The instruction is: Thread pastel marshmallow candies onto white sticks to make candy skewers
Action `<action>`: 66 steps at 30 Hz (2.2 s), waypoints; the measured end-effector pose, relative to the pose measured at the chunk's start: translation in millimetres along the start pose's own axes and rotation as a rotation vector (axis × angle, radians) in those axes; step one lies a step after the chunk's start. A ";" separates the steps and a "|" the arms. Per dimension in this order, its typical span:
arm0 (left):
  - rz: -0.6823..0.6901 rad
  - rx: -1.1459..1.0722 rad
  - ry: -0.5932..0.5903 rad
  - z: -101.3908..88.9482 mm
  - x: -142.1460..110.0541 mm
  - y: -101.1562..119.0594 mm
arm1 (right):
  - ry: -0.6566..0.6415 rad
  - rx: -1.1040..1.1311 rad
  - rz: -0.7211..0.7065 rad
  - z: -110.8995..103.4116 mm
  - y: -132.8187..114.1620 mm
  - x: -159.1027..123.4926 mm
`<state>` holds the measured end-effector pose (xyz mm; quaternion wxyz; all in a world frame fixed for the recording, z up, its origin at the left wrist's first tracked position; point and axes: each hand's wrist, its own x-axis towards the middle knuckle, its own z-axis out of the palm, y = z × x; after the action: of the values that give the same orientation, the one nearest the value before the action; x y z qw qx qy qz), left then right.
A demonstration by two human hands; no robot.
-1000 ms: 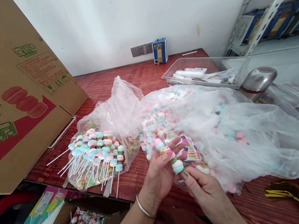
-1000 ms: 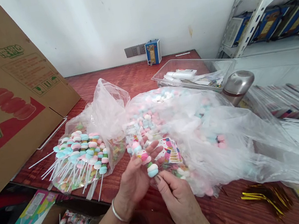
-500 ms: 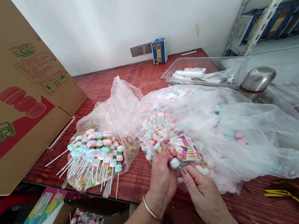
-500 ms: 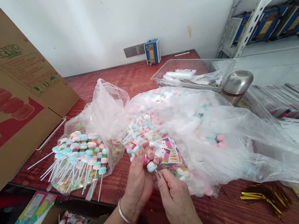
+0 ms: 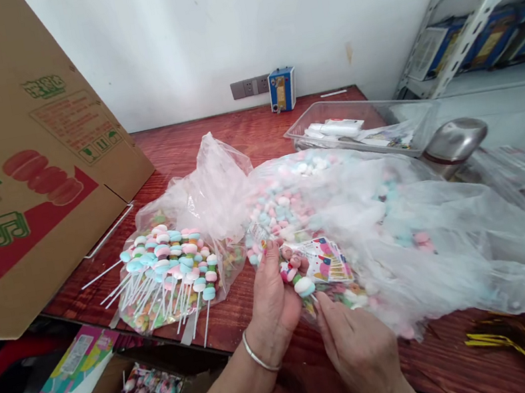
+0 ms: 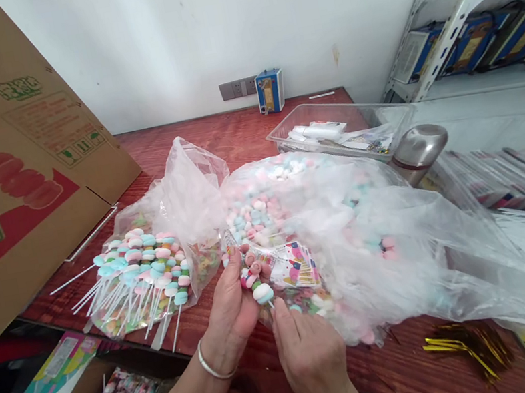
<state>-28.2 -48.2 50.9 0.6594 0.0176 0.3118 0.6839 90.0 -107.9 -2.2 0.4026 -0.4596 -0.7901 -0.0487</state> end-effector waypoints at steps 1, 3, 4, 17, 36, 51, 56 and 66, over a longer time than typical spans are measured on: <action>-0.008 0.003 -0.026 -1.0 -1.0 -0.5 | -0.024 0.122 0.095 -1.2 -0.9 1.3; -0.019 0.024 -0.107 -4.2 -2.8 0.0 | -0.148 0.513 0.415 -5.0 -3.2 5.3; -0.013 0.041 -0.150 -6.2 -3.6 0.7 | -0.250 0.756 0.622 -7.1 -4.5 7.7; -0.083 0.012 -0.139 -5.1 -2.5 -4.2 | -0.117 0.270 0.153 -6.0 0.0 13.3; -0.159 0.020 -0.334 -20.8 2.5 9.6 | -0.628 2.035 1.186 -6.4 -8.3 15.0; -0.151 0.082 -0.097 -6.5 -1.9 -17.6 | -0.280 0.528 0.395 0.5 5.2 23.7; -0.083 0.058 -0.176 -7.9 6.5 -1.6 | -0.480 1.078 0.752 -1.3 5.8 22.4; -0.018 0.001 -0.187 -2.8 14.9 1.3 | -0.217 0.565 0.374 -1.7 5.0 5.3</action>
<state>-32.5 -35.6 43.4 0.6916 0.0786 0.2495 0.6732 93.4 -102.2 1.1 0.4295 -0.4692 -0.7128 0.2953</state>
